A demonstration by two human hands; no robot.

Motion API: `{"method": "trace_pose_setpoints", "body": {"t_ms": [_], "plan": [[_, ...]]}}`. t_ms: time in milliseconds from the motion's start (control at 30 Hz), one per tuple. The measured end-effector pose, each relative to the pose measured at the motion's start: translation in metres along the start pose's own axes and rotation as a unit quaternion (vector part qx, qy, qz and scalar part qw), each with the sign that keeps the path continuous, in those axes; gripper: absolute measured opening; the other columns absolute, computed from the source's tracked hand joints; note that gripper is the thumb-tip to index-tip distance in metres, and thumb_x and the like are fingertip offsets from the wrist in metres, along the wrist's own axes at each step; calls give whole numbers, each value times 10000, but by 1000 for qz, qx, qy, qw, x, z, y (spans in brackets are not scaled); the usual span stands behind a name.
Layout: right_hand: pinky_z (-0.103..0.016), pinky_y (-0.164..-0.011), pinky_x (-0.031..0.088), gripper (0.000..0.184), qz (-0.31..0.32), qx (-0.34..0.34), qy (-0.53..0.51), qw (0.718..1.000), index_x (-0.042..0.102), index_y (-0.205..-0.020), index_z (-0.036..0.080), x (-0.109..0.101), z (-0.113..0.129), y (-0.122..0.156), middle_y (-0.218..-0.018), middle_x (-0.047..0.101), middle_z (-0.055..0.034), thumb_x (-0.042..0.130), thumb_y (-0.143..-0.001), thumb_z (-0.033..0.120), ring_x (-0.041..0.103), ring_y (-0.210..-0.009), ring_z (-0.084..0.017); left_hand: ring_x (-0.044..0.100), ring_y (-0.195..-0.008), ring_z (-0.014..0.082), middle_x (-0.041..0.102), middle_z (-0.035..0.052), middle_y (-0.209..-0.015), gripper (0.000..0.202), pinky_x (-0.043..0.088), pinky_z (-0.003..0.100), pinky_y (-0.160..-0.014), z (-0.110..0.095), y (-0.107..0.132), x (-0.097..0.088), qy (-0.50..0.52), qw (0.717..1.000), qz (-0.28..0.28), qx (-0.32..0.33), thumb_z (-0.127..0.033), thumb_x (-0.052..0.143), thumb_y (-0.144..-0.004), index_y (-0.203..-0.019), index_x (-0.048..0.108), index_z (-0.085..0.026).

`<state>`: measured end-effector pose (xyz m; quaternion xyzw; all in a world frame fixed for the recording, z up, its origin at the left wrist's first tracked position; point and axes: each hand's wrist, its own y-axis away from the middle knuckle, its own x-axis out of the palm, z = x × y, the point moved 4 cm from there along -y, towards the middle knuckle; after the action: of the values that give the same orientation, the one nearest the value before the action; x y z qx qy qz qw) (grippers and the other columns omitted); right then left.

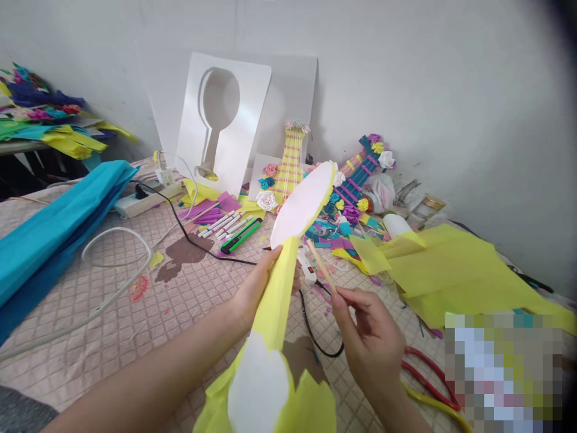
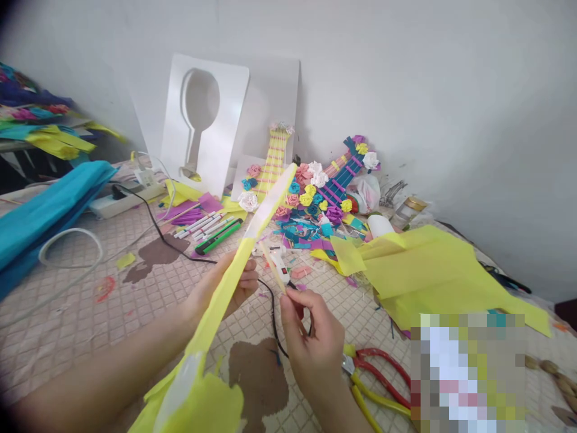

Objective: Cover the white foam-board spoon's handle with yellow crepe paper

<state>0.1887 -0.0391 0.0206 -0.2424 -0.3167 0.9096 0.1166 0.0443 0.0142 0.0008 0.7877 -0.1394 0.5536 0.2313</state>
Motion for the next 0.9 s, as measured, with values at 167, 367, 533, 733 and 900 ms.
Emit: {"method": "trace_pose_setpoints", "body": {"t_ms": [167, 367, 533, 733, 900], "plan": [[-209, -537, 468, 90, 79, 18, 23, 996, 548, -866, 200, 1, -3, -7, -683, 591, 0, 462, -850, 224, 565, -609, -113, 484, -435, 35, 508, 0, -540, 194, 424, 113, -441, 2, 0, 4, 107, 991, 50, -61, -166, 439, -842, -683, 514, -85], [-186, -498, 429, 45, 95, -57, 27, 994, 534, -839, 205, -8, 0, -14, -661, 551, 17, 489, -833, 208, 504, -557, -89, 493, -442, 39, 539, 7, -592, 103, 437, 118, -437, 4, 0, 2, 78, 990, 61, -99, -144, 461, -823, -769, 516, -76], [-191, -452, 414, 64, 97, -113, 35, 988, 536, -827, 203, -15, 9, -11, -630, 568, 23, 577, -778, 202, 498, -508, -84, 497, -436, 49, 518, 9, -552, 165, 441, 122, -427, 7, -3, -1, 59, 989, 72, -116, -173, 467, -825, -698, 511, -77], [-221, -456, 424, 111, 99, -208, 16, 973, 532, -799, 193, -14, 26, -6, -592, 588, 24, 610, -741, 139, 530, -501, -97, 477, -443, 48, 499, 1, -558, 157, 438, 133, -445, 9, 0, 4, 43, 991, 59, -109, -171, 491, -816, -700, 524, -71], [-231, -479, 439, 103, 124, -222, 3, 967, 520, -789, 195, -11, 31, -8, -574, 591, 22, 598, -754, 137, 552, -520, -109, 462, -429, 49, 471, -15, -541, 147, 435, 128, -429, 9, 1, 6, 48, 992, 33, -110, -175, 468, -831, -710, 510, -103]]}}
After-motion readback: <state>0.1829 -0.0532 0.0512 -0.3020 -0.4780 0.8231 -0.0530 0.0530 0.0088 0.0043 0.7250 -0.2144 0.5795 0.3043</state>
